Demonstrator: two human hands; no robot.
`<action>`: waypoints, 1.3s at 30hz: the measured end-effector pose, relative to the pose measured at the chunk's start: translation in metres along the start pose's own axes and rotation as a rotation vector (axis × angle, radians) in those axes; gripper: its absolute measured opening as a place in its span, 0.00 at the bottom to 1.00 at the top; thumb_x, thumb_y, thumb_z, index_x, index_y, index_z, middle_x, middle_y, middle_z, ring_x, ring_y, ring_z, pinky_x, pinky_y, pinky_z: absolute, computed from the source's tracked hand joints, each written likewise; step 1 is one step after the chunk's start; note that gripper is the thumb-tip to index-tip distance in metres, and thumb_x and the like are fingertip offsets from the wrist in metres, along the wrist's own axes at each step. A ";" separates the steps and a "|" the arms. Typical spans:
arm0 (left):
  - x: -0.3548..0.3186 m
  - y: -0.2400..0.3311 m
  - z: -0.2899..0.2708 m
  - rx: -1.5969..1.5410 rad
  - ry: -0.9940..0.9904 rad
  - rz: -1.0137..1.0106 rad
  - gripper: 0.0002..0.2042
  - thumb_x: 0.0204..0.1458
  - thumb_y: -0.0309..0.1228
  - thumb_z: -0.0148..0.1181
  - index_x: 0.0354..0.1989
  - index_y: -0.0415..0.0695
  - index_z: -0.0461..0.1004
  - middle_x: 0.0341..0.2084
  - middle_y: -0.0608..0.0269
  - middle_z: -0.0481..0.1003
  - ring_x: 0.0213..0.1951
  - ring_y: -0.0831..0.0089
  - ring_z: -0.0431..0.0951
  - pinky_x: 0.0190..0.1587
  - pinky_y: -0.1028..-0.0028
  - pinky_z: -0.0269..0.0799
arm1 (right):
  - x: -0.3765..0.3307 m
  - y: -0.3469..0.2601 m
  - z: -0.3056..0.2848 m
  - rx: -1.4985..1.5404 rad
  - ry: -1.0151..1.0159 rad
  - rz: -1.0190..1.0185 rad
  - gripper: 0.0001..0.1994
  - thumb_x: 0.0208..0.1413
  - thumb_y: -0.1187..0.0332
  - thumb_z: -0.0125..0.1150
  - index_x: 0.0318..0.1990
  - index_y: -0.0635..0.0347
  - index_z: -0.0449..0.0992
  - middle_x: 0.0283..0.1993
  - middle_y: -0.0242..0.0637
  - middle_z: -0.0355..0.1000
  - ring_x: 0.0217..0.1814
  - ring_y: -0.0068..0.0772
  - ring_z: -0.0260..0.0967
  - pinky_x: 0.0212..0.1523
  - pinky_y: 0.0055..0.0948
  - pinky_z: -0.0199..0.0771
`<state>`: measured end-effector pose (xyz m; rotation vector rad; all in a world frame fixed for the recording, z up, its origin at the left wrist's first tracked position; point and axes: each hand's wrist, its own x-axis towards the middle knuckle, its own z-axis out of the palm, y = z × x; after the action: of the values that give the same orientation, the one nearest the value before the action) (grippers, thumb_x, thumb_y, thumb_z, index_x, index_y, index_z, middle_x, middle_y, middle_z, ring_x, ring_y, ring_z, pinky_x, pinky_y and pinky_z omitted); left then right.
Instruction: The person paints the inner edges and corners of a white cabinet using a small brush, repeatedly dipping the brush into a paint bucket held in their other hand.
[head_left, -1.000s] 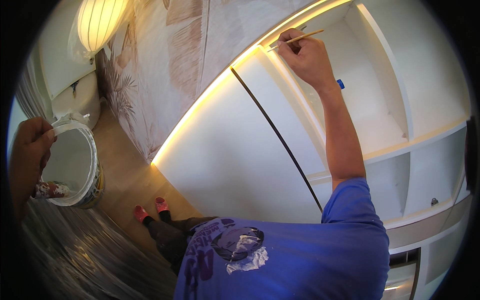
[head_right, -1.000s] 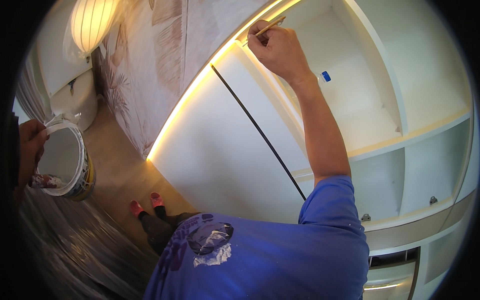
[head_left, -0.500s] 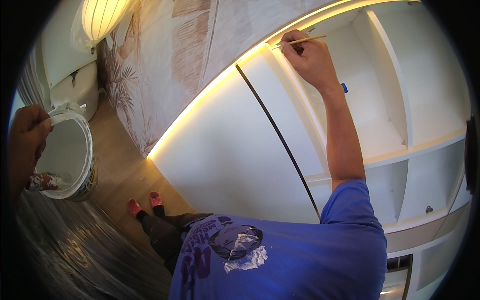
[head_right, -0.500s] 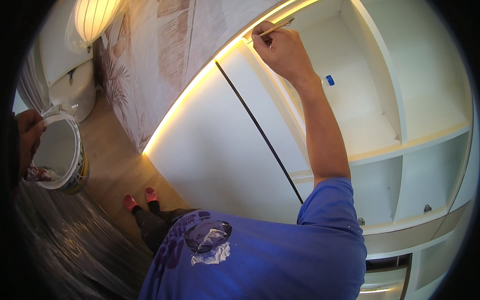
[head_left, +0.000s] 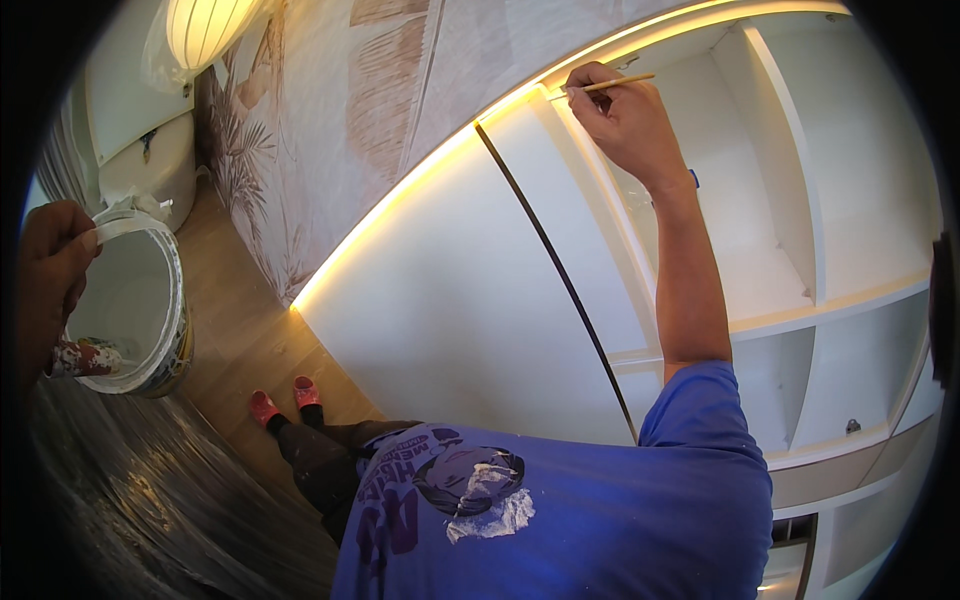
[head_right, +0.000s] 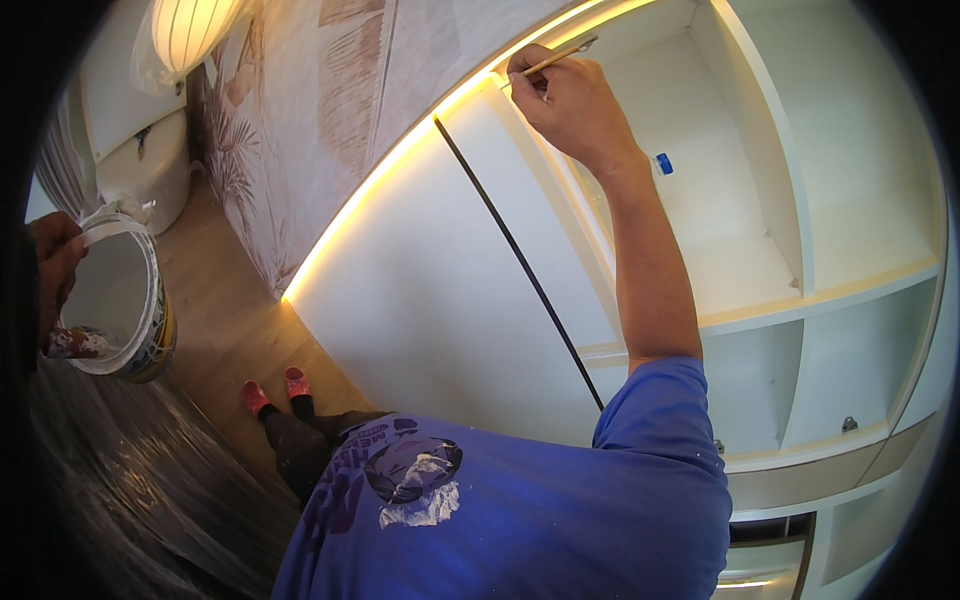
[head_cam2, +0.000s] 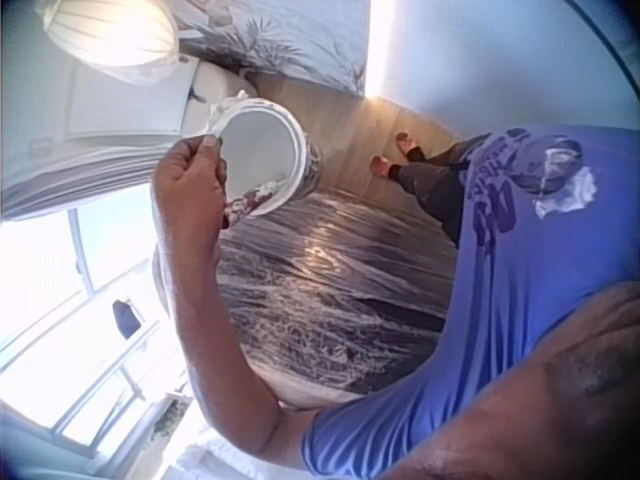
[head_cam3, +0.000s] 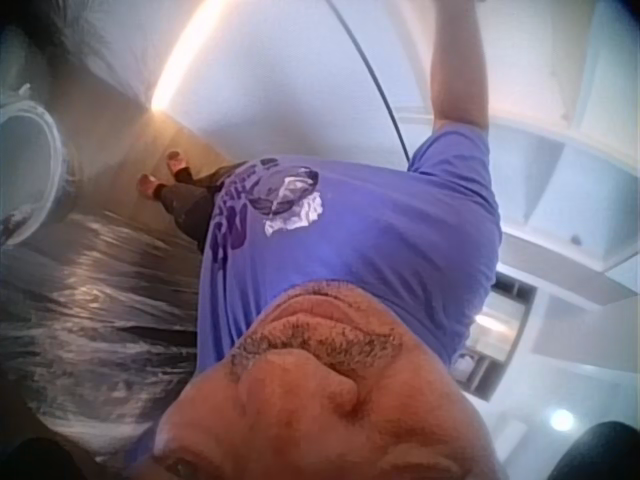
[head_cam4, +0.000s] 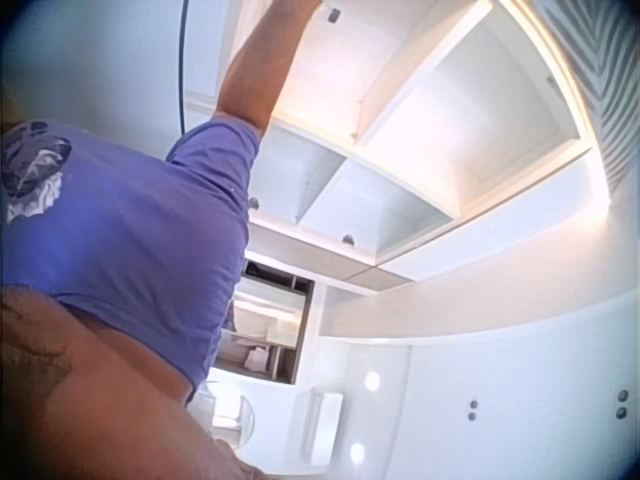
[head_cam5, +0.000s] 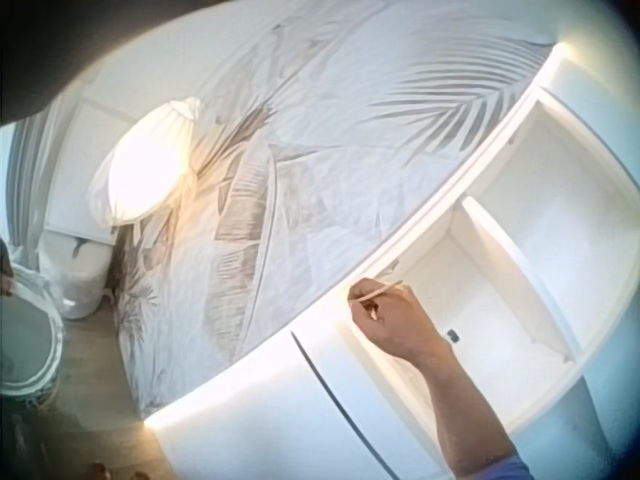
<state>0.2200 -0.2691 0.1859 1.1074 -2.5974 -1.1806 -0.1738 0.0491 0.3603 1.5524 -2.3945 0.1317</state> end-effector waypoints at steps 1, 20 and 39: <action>-0.001 0.000 0.001 -0.002 -0.002 0.003 0.11 0.66 0.35 0.49 0.33 0.44 0.71 0.15 0.72 0.62 0.16 0.82 0.61 0.19 0.75 0.57 | 0.000 0.002 0.000 -0.002 -0.008 0.007 0.09 0.62 0.67 0.60 0.37 0.64 0.78 0.21 0.30 0.68 0.22 0.18 0.58 0.26 0.26 0.61; -0.004 0.010 -0.003 -0.049 -0.026 -0.068 0.11 0.67 0.36 0.49 0.34 0.44 0.71 0.15 0.73 0.62 0.15 0.83 0.60 0.15 0.75 0.56 | 0.002 0.005 0.001 -0.013 -0.021 -0.002 0.09 0.63 0.67 0.61 0.40 0.64 0.79 0.22 0.27 0.68 0.24 0.16 0.57 0.26 0.25 0.59; 0.002 0.003 -0.002 -0.024 -0.033 0.001 0.12 0.68 0.35 0.50 0.33 0.43 0.71 0.14 0.74 0.61 0.15 0.85 0.59 0.19 0.76 0.55 | 0.004 -0.001 0.003 -0.009 0.000 -0.021 0.09 0.63 0.66 0.60 0.38 0.63 0.78 0.21 0.28 0.66 0.21 0.17 0.54 0.24 0.26 0.56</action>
<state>0.2177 -0.2708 0.1889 1.0907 -2.6009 -1.2368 -0.1756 0.0442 0.3584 1.5732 -2.3747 0.1166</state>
